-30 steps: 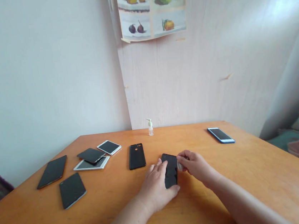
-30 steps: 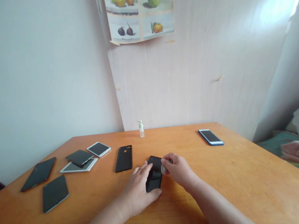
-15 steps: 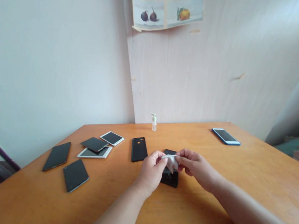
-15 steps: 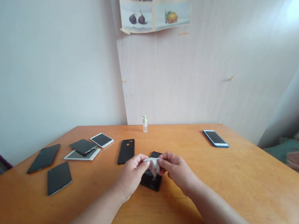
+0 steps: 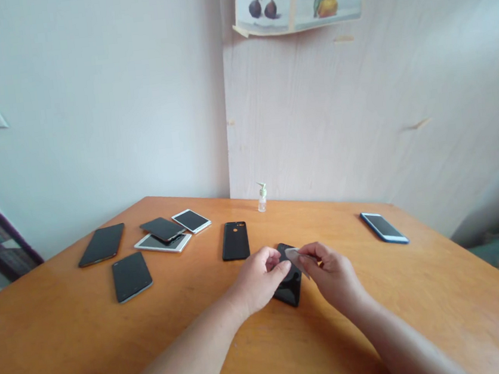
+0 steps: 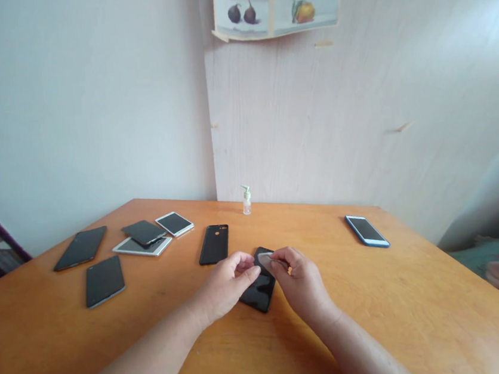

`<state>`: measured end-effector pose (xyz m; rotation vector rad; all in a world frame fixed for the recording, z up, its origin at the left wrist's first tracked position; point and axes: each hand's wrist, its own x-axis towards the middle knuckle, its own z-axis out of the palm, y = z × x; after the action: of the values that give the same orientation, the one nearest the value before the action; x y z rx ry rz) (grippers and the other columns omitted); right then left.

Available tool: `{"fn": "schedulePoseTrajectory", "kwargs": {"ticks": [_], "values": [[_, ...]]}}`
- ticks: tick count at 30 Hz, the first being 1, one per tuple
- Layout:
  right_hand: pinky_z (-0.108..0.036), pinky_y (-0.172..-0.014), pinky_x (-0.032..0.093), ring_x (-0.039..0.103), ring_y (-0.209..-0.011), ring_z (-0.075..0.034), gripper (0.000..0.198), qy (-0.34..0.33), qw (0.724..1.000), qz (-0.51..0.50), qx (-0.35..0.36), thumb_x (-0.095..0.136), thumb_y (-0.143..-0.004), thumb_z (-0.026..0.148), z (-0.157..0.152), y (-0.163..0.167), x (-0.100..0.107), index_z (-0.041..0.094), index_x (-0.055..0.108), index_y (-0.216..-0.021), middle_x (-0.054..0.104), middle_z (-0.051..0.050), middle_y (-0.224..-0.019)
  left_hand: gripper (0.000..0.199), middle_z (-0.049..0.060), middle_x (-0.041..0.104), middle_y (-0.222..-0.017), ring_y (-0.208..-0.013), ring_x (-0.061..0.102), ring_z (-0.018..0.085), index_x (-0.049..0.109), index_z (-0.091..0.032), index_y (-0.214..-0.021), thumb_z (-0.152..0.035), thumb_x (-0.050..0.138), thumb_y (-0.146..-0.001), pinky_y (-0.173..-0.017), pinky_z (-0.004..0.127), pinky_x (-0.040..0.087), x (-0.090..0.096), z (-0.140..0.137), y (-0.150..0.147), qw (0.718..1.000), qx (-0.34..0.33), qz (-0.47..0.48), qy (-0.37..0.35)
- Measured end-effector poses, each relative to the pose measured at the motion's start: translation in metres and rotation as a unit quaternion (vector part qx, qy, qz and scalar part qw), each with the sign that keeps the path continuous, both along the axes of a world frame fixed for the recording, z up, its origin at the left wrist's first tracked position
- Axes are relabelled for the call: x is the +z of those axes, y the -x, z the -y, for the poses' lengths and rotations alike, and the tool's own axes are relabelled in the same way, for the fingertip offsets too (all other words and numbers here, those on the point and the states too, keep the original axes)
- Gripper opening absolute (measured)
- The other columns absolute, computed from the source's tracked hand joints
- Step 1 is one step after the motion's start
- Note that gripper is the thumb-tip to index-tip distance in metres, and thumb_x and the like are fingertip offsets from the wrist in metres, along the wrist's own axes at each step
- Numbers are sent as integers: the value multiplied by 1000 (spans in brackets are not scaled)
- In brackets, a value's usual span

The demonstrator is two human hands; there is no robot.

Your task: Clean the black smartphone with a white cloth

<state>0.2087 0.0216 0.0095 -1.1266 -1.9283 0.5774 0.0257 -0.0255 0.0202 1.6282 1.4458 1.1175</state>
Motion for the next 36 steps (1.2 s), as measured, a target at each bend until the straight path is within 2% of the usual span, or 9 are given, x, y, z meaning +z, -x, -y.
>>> {"fn": "schedulePoseTrajectory", "kwargs": {"ticks": [5, 11, 15, 17, 21, 27, 29, 32, 36], "values": [[-30, -81, 46, 62, -93, -20, 23, -61, 988, 143, 25, 49, -84, 16, -4, -5, -2, 24, 70, -92, 71, -4, -97, 96, 17, 56, -131, -122, 47, 40, 47, -18, -134, -61, 79, -54, -103, 53, 36, -9, 8, -1, 963, -9, -266, -52], [-29, -79, 45, 65, -91, -19, 34, -40, 963, 247, 101, 42, -87, 13, 17, 3, 6, 25, 67, -107, 73, -4, -100, 83, 14, 56, -135, -124, 51, 34, 38, -20, -138, -36, 72, -64, -105, 47, 38, -12, 8, -1, 957, -60, -278, -65], [-37, -92, 42, 58, -118, -26, 32, -50, 950, 290, 99, 46, -91, 24, 13, -2, 5, 30, 67, -114, 66, -4, -126, 76, 13, 57, -135, -122, 54, 30, 36, -19, -138, -22, 64, -67, -104, 41, 40, -12, 4, 0, 964, -89, -238, -84], [-39, -94, 41, 55, -121, -27, 27, -48, 951, 293, 81, 48, -92, 28, 7, -6, 4, 31, 71, -105, 67, -4, -125, 73, 13, 58, -132, -121, 54, 30, 40, -19, -134, -19, 62, -65, -103, 41, 40, -13, 3, 0, 963, -75, -242, -96], [-33, -82, 44, 63, -98, -23, 22, -23, 965, 247, 84, 52, -89, 31, -2, -9, 3, 27, 71, -81, 73, -3, -94, 76, 13, 56, -131, -123, 50, 35, 43, -20, -132, -24, 67, -60, -104, 46, 39, -13, 2, 3, 957, -26, -278, -80], [-28, -61, 41, 58, -65, -18, 21, 55, 993, 105, 23, 53, -87, 39, -11, -8, -10, 22, 64, -82, 65, 0, -69, 84, 15, 56, -128, -118, 49, 38, 44, -18, -132, -41, 74, -57, -98, 49, 41, -3, 4, 11, 948, 0, -315, -40], [-27, -58, 40, 57, -63, -17, 18, 64, 992, 113, -9, 54, -86, 38, -17, -11, -13, 22, 62, -82, 63, 0, -68, 84, 15, 57, -126, -116, 50, 37, 48, -19, -128, -47, 76, -54, -96, 48, 42, 0, 5, 13, 946, 4, -322, -33], [-28, -62, 41, 58, -69, -18, 14, 16, 982, 182, -50, 55, -84, 33, -26, -17, -15, 23, 64, -81, 63, -2, -77, 81, 14, 59, -121, -113, 51, 37, 53, -20, -120, -51, 79, -50, -95, 48, 42, 3, 5, 15, 943, 7, -332, -26], [-30, -72, 45, 61, -79, -19, 19, -31, 975, 216, -37, 49, -86, 24, -28, -17, -14, 22, 68, -86, 62, -6, -89, 73, 14, 60, -116, -110, 53, 37, 57, -20, -111, -54, 78, -51, -92, 48, 43, 4, 4, 15, 939, 9, -344, -15]]}}
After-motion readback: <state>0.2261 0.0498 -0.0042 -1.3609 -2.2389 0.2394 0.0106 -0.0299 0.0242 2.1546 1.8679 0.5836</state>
